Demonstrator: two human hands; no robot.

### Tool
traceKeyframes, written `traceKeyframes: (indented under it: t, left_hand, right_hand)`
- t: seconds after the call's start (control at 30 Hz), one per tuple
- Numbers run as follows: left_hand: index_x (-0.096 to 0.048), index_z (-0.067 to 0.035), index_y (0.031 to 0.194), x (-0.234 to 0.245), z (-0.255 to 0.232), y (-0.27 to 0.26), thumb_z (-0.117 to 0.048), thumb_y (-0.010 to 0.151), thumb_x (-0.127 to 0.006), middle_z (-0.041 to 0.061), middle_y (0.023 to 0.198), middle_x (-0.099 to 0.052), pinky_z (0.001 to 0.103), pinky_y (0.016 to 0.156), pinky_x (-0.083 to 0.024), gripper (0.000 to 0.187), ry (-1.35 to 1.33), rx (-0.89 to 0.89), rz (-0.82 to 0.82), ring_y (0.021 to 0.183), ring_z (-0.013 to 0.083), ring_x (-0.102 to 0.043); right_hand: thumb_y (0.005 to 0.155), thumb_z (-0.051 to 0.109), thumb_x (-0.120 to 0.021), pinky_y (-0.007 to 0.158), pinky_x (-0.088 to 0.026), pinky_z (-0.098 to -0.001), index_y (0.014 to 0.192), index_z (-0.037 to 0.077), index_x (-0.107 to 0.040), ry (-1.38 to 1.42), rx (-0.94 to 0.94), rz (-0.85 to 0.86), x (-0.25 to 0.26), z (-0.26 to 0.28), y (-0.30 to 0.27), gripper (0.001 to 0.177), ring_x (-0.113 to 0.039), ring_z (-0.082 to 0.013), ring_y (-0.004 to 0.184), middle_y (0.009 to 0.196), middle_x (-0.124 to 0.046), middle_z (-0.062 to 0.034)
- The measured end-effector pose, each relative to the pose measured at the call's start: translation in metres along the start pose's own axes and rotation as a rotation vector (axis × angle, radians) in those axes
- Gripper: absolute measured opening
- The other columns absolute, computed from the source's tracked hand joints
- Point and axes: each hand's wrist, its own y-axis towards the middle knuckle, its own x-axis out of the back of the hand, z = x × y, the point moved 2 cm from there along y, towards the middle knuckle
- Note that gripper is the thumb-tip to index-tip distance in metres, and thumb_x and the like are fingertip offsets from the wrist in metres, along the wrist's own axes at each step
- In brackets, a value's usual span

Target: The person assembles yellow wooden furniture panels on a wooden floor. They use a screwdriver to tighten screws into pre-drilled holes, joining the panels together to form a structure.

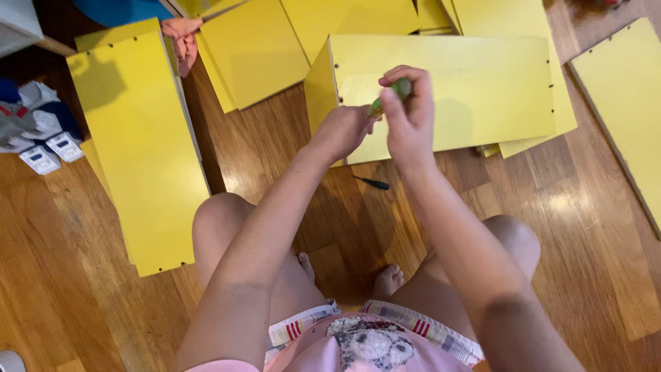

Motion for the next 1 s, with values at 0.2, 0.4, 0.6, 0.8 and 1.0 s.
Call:
traceKeyframes:
  t: [0.2,0.4,0.6,0.8,1.0]
  left_hand:
    - [-0.07,-0.008,0.091,0.003,0.0,0.005,-0.033,0.102,-0.056,0.013,0.08,-0.074,0.046,0.075,-0.054,0.031,-0.06,-0.074,0.041,0.077,0.0334,-0.07]
    - [-0.072,-0.008,0.09,0.014,0.006,0.008,-0.031,0.098,-0.066,0.011,0.08,-0.073,0.042,0.069,-0.053,0.025,-0.094,-0.088,0.129,0.073,0.0313,-0.068]
    - [-0.078,-0.012,0.103,0.019,0.011,0.002,-0.025,0.094,-0.072,0.012,0.085,-0.073,0.04,0.066,-0.054,0.016,-0.077,-0.161,0.086,0.07,0.0283,-0.068]
    - [-0.078,-0.015,0.105,0.013,0.004,0.003,-0.028,0.097,-0.069,0.009,0.09,-0.076,0.042,0.072,-0.055,0.018,0.052,-0.213,0.082,0.074,0.0271,-0.07]
    - [-0.078,-0.017,0.117,-0.002,0.008,0.008,-0.027,0.098,-0.068,0.007,0.107,-0.077,0.043,0.088,-0.058,0.024,0.058,-0.207,0.081,0.095,0.028,-0.073]
  right_hand:
    - [0.112,0.023,-0.06,0.063,-0.04,-0.0261,0.084,0.008,-0.047,0.055,-0.001,-0.14,-0.011,0.01,0.014,0.035,-0.047,-0.0091,0.068,0.073,-0.052,-0.0012]
    - [0.112,0.024,-0.057,0.054,-0.036,-0.0294,0.071,0.007,-0.042,0.278,0.025,-0.068,0.01,-0.011,0.019,0.047,-0.039,-0.0109,0.053,0.06,-0.044,-0.0016]
    - [0.114,0.022,-0.053,0.057,-0.044,-0.0297,0.067,0.005,-0.047,0.357,-0.079,0.249,0.027,-0.002,0.022,0.05,-0.049,-0.0146,0.054,0.064,-0.053,-0.0059]
    - [0.101,0.026,-0.059,0.076,-0.055,-0.0456,0.096,0.007,-0.076,-1.13,-0.09,0.734,0.029,0.064,0.051,0.026,-0.07,-0.0346,0.082,0.094,-0.075,-0.0167]
    - [0.099,0.035,-0.054,0.085,-0.056,-0.0493,0.115,0.022,-0.074,-1.737,-0.375,1.163,0.005,0.073,0.058,0.029,-0.071,-0.0334,0.098,0.102,-0.076,-0.0103]
